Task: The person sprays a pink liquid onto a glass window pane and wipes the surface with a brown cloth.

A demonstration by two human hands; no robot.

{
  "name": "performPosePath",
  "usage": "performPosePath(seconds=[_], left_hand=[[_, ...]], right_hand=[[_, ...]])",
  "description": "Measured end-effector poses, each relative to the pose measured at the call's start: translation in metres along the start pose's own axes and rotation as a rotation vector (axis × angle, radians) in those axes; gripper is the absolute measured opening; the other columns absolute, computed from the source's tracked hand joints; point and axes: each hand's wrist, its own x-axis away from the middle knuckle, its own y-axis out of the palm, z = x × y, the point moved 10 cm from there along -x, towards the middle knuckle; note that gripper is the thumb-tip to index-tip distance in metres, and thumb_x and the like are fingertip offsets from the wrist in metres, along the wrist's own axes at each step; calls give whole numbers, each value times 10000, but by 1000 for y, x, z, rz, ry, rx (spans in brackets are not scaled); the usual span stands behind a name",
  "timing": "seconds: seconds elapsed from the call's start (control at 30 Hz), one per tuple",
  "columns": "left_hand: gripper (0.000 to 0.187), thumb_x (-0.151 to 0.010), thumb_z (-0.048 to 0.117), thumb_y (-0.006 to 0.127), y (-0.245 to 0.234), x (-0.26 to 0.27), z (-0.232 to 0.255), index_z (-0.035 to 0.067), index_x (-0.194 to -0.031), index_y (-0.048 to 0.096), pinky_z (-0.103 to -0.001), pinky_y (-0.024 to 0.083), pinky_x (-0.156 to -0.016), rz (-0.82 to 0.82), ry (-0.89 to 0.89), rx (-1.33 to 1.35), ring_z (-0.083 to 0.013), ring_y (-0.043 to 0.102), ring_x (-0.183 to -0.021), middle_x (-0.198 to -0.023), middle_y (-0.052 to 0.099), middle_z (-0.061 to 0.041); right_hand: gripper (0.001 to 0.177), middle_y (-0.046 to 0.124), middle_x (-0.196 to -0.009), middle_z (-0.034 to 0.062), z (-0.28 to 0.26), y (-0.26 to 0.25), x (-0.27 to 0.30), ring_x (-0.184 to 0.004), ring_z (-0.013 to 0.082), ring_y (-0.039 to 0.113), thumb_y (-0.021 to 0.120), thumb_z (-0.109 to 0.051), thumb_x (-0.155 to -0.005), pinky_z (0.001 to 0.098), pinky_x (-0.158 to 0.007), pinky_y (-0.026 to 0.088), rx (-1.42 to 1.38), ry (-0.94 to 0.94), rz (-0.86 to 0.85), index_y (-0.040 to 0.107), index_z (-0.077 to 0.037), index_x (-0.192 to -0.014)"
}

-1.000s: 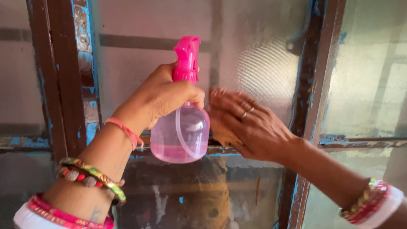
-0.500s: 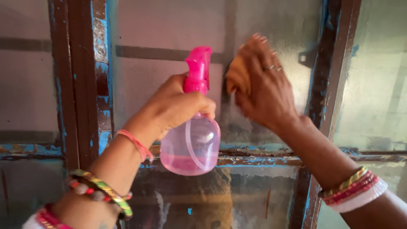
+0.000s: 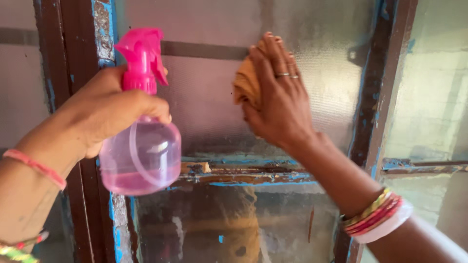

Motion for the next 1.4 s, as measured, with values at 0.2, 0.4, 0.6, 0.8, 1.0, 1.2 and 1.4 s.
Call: performPosePath(seconds=[0.2, 0.4, 0.6, 0.8, 1.0, 1.2, 1.4], left_hand=[[151, -711, 16, 703, -1, -2, -2, -62, -814, 624, -355, 550, -718, -13, 16, 30, -172, 606, -647, -669, 597, -69], [146, -694, 15, 701, -1, 3, 1, -4, -822, 634, -338, 547, -685, -17, 5, 41, -158, 612, -642, -666, 614, -46], [358, -741, -21, 715, 4, 0, 1, 115, -1070, 678, -386, 546, -673, -105, 82, 173, -166, 589, -667, -716, 594, -45], [111, -709, 3, 686, 5, -1, 2, -40, -780, 613, -358, 569, -678, -95, 77, 134, -164, 582, -589, -629, 589, -51], [115, -676, 25, 698, 2, 1, 7, 18, -738, 602, -341, 528, -653, -89, 75, 85, -153, 577, -609, -637, 582, -43], [136, -656, 30, 692, -3, 9, 5, 13, -761, 608, -328, 505, -631, -98, 47, 106, -147, 591, -617, -644, 598, -33], [335, -653, 12, 719, -7, 23, 3, 79, -973, 648, -337, 517, -651, -74, 100, 129, -145, 590, -664, -721, 583, -14]], right_hand=[[871, 262, -1653, 280, -66, 10, -17, -1567, 436, 253, 778, -258, -861, 546, -1306, 253, -102, -146, 78, 337, -3, -1567], [966, 252, -1652, 270, -57, 17, -22, -1550, 443, 251, 790, -244, -781, 530, -1285, 235, -144, -237, -60, 299, -19, -1581], [959, 271, -1665, 241, 40, -14, -6, -1531, 443, 271, 750, -166, -762, 535, -1264, 252, -4, 96, -51, 301, -83, -1605], [840, 274, -1661, 262, 65, -23, 7, -1506, 473, 299, 689, -162, -846, 574, -1222, 292, -16, 415, 90, 320, -15, -1586], [843, 270, -1641, 302, -23, -6, -20, -1526, 507, 273, 704, -167, -832, 536, -1249, 323, -69, 65, 90, 348, 16, -1574], [827, 300, -1598, 296, -121, 22, -13, -1509, 444, 284, 744, -215, -810, 543, -1231, 287, 1, -277, -100, 380, 24, -1513], [859, 327, -1610, 195, -115, 19, -6, -1491, 333, 301, 771, -369, -788, 550, -1213, 238, -91, -360, -258, 394, -69, -1499]])
